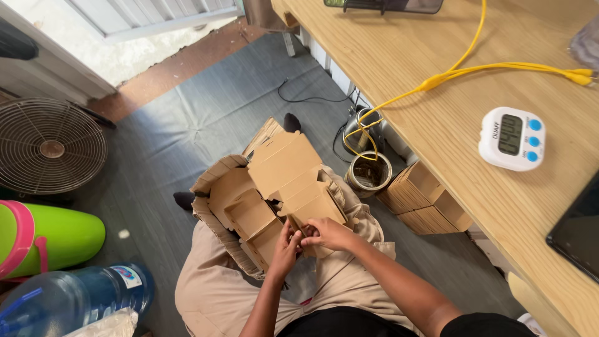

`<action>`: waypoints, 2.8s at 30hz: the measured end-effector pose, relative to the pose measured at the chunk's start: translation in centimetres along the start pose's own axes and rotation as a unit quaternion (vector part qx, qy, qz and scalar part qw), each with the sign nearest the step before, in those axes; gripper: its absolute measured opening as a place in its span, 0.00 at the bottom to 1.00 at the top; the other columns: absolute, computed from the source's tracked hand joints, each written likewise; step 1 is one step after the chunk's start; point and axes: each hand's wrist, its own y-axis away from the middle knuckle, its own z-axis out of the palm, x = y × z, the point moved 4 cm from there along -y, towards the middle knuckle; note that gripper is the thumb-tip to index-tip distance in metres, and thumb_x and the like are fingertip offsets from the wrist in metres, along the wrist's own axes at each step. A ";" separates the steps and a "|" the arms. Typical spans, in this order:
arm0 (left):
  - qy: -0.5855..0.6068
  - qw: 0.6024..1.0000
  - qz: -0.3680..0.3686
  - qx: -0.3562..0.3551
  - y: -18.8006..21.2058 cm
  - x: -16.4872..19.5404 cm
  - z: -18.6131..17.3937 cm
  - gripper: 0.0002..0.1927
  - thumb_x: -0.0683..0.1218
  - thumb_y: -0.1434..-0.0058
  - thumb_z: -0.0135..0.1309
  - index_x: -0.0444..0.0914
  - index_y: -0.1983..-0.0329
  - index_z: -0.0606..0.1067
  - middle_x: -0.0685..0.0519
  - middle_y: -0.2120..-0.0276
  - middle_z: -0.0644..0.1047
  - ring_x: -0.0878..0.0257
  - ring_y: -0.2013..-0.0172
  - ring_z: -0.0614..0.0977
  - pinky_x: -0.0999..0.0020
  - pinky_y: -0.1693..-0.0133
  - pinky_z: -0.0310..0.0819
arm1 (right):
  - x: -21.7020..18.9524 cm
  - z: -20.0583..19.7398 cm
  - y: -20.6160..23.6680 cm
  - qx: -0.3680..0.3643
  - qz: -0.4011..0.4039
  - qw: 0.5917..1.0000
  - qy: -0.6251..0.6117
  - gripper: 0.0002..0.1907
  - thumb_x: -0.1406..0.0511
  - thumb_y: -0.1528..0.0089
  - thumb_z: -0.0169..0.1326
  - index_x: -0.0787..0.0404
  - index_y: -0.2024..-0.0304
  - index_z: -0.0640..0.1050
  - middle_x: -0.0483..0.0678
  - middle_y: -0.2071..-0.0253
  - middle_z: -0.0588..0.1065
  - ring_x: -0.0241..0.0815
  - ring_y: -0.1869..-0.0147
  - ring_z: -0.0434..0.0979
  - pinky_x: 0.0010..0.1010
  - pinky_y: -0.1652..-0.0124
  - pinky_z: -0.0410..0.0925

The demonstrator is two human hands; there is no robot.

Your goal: The person sits on the floor and folds flat cardboard takeout box blanks into open boxes, pressing the panels and tabs to shape them, and sets finished boxes on a stack beside them. They work through the blanks one at a time on their lap.

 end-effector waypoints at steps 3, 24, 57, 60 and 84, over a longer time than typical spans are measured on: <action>-0.069 0.997 -0.007 0.029 -0.7 -0.2 -0.4 0.36 0.45 0.33 0.50 0.45 0.24 0.52 0.55 0.50 0.77 0.66 0.61 0.79 0.68 0.63 0.78 | 0.8 -0.4 -0.5 0.053 0.002 0.998 0.028 0.26 0.57 0.41 0.55 0.66 0.45 0.75 0.58 0.60 0.79 0.56 0.56 0.82 0.40 0.56 0.73; -0.416 0.899 -0.037 0.133 -1.3 -0.7 -1.4 0.29 0.46 0.41 0.54 0.36 0.39 0.58 0.32 0.68 0.80 0.31 0.64 0.80 0.38 0.59 0.73 | -3.5 -4.0 7.0 0.283 -0.078 0.950 -0.112 0.18 0.59 0.30 0.52 0.65 0.70 0.71 0.45 0.79 0.63 0.31 0.73 0.60 0.28 0.73 0.58; -0.243 0.952 0.076 0.172 9.0 1.1 -13.1 0.21 0.50 0.39 0.56 0.40 0.43 0.75 0.47 0.59 0.82 0.56 0.59 0.82 0.62 0.55 0.75 | -3.9 7.6 7.2 -0.032 -0.018 0.803 -0.594 0.27 0.73 0.38 0.57 0.63 0.36 0.69 0.49 0.41 0.75 0.42 0.36 0.74 0.38 0.37 0.67; -0.207 0.922 -0.001 0.326 13.0 2.2 -17.0 0.17 0.47 0.34 0.54 0.38 0.44 0.76 0.49 0.61 0.80 0.59 0.62 0.80 0.63 0.57 0.74 | -4.4 8.9 7.2 -0.038 -0.007 0.778 -0.627 0.25 0.72 0.36 0.56 0.62 0.36 0.70 0.48 0.41 0.75 0.42 0.35 0.74 0.38 0.37 0.68; -0.297 0.860 0.346 0.231 20.9 8.8 -6.4 0.17 0.44 0.54 0.73 0.41 0.62 0.80 0.54 0.75 0.72 0.63 0.76 0.75 0.64 0.61 0.78 | -8.3 13.7 7.9 0.023 -0.060 0.799 -0.598 0.14 0.66 0.30 0.53 0.67 0.44 0.73 0.50 0.49 0.78 0.40 0.47 0.79 0.35 0.49 0.72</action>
